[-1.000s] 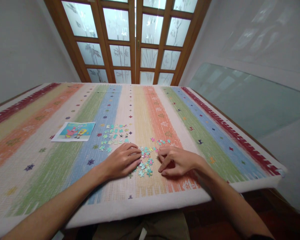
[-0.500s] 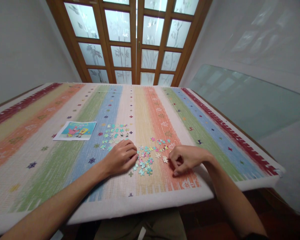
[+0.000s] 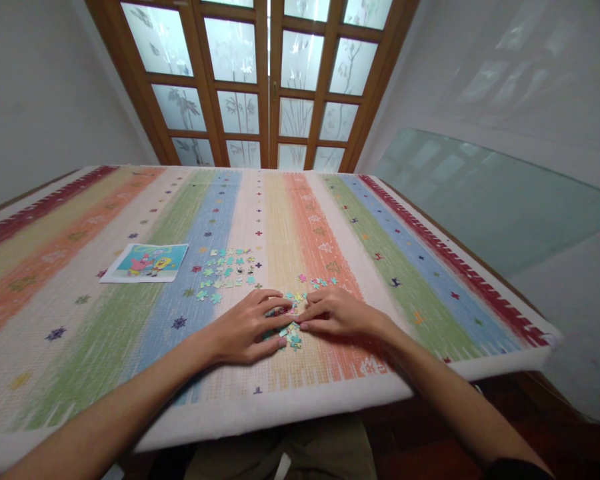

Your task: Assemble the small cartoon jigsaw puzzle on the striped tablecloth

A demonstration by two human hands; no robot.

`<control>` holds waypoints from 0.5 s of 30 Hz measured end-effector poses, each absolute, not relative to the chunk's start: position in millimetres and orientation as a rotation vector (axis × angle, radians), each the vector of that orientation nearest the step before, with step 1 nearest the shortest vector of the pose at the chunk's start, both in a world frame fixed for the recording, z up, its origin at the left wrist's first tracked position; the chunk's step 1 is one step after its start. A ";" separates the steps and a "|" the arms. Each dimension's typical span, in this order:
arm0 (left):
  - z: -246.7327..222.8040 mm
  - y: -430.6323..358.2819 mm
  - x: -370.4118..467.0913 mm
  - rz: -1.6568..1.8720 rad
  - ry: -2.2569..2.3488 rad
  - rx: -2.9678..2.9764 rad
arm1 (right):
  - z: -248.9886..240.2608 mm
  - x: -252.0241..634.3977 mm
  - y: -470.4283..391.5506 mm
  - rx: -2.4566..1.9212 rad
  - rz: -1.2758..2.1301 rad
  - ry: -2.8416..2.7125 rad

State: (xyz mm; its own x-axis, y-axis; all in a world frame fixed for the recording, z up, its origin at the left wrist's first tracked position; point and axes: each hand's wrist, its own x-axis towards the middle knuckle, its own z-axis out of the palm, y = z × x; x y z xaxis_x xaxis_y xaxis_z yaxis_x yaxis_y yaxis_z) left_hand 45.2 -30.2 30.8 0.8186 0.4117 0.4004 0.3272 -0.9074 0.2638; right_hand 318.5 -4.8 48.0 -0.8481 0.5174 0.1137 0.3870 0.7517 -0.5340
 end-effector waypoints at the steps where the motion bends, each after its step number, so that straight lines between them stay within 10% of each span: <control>1: 30.9 -30.1 45.1 0.697 0.585 2.811 | 46.4 320.0 -3.8 -0.715 0.730 -2.705; 15: 37.8 -30.2 43.3 0.826 0.574 2.719 | 50.6 325.0 -3.6 -0.849 0.704 -2.635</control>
